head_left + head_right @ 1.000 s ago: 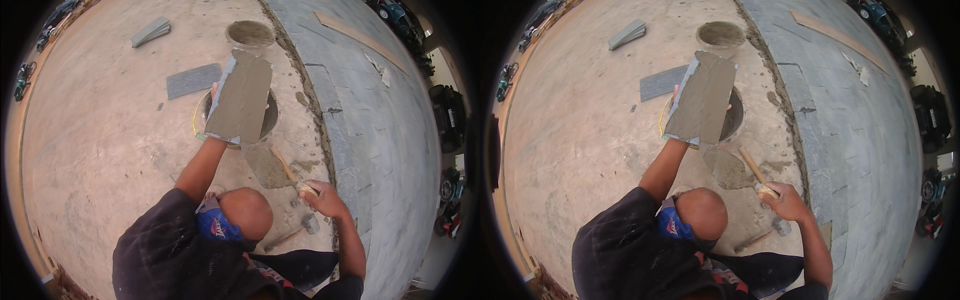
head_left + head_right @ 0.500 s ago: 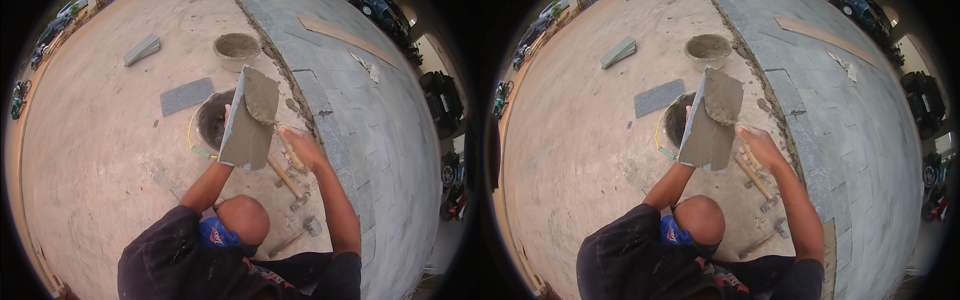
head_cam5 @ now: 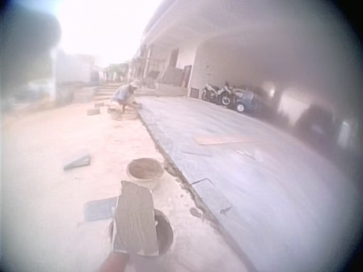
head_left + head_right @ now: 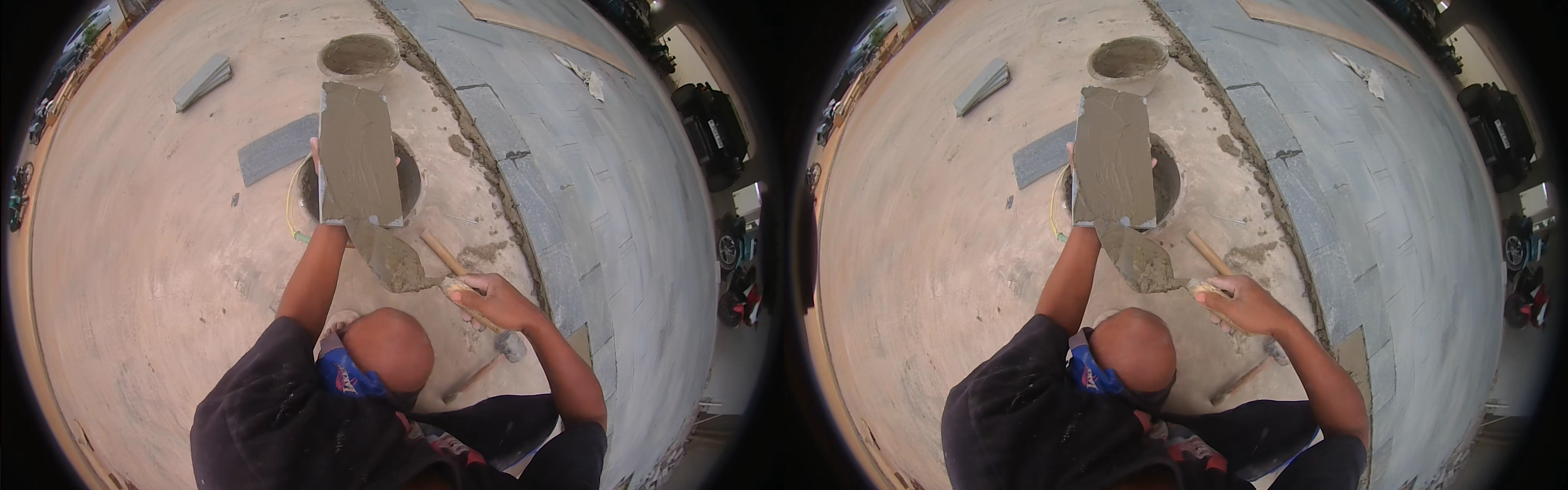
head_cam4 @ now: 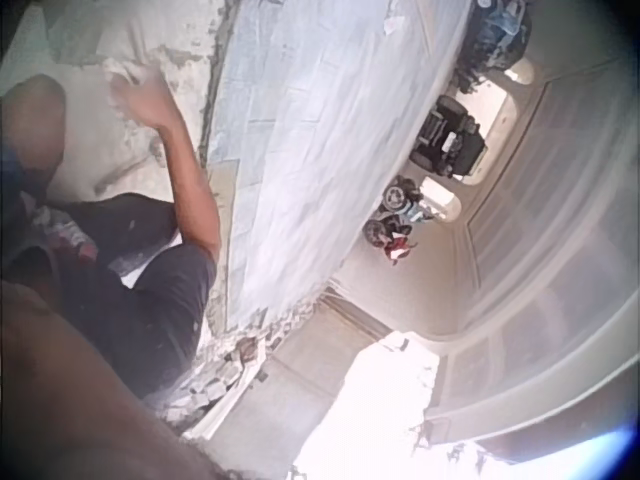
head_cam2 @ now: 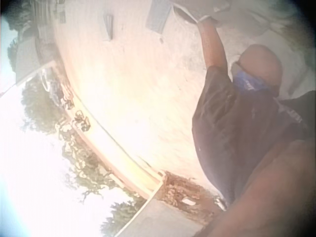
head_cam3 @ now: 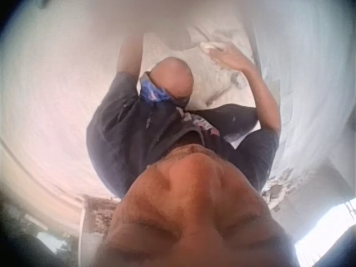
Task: The person applies mortar to the back of a stone tile using a trowel, places the tile onto a prepared surface, and taps it into position using a wooden handle.
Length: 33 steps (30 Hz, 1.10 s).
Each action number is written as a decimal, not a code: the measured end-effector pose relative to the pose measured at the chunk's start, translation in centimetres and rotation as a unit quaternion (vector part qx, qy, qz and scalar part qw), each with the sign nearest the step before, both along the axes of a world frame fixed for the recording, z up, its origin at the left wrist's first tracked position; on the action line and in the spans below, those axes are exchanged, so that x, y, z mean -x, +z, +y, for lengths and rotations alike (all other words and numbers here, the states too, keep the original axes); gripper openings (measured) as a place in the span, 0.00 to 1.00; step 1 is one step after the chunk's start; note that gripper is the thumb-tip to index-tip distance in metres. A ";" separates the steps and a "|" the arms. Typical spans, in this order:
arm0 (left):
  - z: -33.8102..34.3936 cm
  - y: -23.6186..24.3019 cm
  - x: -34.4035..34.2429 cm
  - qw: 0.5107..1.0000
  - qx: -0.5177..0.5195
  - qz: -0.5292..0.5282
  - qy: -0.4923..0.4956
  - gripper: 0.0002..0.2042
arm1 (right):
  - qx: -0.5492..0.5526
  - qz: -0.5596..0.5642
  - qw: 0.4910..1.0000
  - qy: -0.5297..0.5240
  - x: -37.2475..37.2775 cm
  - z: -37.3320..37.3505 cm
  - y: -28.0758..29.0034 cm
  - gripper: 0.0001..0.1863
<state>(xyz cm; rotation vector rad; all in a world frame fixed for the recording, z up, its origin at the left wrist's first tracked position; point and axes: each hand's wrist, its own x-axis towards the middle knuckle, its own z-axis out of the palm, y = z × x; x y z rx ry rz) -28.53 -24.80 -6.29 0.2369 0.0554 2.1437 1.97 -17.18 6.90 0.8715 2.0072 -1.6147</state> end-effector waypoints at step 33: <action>13.8 15.9 -8.2 0.879 -0.315 0.274 -0.229 0.34 | -0.666 0.543 0.479 -0.181 -1.6 -0.3 3.2 0.14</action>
